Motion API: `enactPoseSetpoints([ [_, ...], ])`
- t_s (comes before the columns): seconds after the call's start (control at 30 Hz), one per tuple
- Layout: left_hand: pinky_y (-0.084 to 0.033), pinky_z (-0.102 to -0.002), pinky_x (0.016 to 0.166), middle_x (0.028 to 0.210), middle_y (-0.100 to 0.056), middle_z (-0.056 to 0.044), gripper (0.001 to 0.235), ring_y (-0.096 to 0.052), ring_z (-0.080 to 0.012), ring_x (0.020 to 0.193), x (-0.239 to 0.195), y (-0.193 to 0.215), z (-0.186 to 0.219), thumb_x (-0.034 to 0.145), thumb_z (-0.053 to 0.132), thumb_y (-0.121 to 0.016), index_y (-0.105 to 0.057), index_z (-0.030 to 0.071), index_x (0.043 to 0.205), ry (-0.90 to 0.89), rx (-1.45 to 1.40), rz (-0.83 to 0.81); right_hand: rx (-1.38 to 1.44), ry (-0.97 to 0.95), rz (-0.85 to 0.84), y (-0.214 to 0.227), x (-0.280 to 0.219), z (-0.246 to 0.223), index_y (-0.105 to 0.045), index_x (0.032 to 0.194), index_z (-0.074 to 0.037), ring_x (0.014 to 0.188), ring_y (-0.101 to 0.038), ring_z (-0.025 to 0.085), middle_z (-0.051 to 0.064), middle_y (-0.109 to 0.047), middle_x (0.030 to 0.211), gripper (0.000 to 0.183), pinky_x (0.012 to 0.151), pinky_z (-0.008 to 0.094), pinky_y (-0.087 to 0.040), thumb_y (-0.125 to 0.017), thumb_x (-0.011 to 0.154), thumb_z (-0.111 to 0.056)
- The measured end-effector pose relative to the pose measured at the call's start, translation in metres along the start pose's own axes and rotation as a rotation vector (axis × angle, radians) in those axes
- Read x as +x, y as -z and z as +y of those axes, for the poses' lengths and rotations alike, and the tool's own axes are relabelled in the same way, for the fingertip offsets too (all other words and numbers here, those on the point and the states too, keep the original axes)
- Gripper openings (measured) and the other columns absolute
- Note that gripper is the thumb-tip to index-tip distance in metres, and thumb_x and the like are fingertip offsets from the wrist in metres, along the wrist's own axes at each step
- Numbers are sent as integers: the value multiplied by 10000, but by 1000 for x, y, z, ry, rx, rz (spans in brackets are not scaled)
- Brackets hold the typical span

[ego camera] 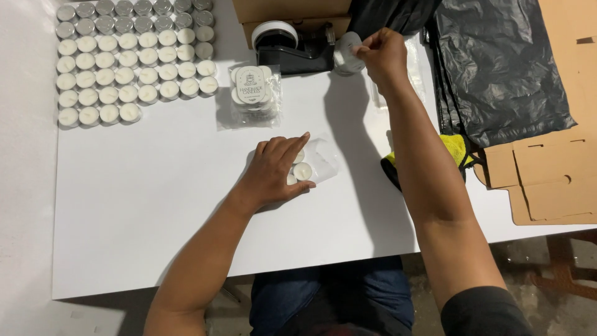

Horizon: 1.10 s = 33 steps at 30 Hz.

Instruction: Wiping individual tea light candles with a cloth and placing them into small plastic bags.

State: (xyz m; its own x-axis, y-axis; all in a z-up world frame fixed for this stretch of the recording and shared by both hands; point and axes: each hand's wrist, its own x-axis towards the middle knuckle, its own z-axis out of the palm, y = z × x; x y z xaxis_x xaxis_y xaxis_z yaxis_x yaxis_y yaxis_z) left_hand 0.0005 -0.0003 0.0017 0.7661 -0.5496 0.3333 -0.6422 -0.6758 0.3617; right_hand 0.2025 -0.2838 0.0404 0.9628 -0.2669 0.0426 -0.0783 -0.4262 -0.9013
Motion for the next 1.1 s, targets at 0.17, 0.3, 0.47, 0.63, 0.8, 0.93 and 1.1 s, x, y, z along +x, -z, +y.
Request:
enactPoseSetpoints([
  [0.17, -407, -446, 1000, 1382, -580, -74, 1020, -529, -277, 1221, 2, 15, 2, 836, 715, -681, -331, 138, 1601, 34, -17, -102, -26, -20, -306, 36, -109, -47, -471, 1345, -55, 537, -542, 165, 130, -596, 916, 425, 414, 298, -414, -626, 956, 21],
  [0.3, -443, -445, 979, 1389, -566, -109, 1063, -541, -284, 1226, 4, 33, 2, 784, 782, -668, -391, 129, 1576, 66, 21, -191, -96, -5, -357, 44, -151, -28, -644, 1224, -4, 434, -580, 155, 112, -652, 702, 250, 411, 275, -455, -593, 988, -69],
  [0.47, -494, -450, 956, 1354, -580, -159, 1086, -562, -325, 1202, 7, 44, 6, 736, 735, -744, -440, 70, 1538, 91, -5, -255, 36, -14, -360, 46, -161, -12, -641, 1171, 53, 569, -640, 182, 166, -680, 810, 247, 489, 290, -516, -626, 932, -4],
  [0.63, -507, -444, 974, 1320, -582, -163, 1041, -564, -335, 1199, 6, 43, 4, 729, 682, -775, -485, 50, 1504, 122, -34, -281, 279, -122, -467, 40, -157, 4, -588, 1275, 110, 640, -703, 273, 196, -604, 904, 373, 497, 364, -610, -600, 902, 96],
  [0.8, -512, -430, 963, 1259, -588, -157, 976, -563, -318, 1178, 7, 38, 4, 784, 664, -743, -496, 42, 1495, 93, -8, -231, 355, -285, -625, 39, -156, 13, -621, 1170, 117, 514, -641, 183, 161, -627, 814, 333, 337, 223, -465, -633, 838, 96],
  [0.93, -517, -429, 951, 1243, -599, -140, 945, -565, -302, 1171, 6, 29, 0, 794, 688, -722, -530, 51, 1466, 60, 29, -191, 355, -332, -659, 32, -157, 9, -634, 1146, 114, 426, -569, 131, 208, -688, 804, 328, 282, 194, -336, -665, 822, 82],
  [1.1, -515, -410, 910, 1174, -633, -101, 867, -586, -277, 1136, 5, 26, -3, 793, 677, -742, -594, 84, 1408, 15, 35, -115, 305, -407, -712, 21, -160, 8, -663, 1056, 67, 322, -492, 114, 260, -704, 773, 245, 244, 199, -267, -638, 813, 72],
])
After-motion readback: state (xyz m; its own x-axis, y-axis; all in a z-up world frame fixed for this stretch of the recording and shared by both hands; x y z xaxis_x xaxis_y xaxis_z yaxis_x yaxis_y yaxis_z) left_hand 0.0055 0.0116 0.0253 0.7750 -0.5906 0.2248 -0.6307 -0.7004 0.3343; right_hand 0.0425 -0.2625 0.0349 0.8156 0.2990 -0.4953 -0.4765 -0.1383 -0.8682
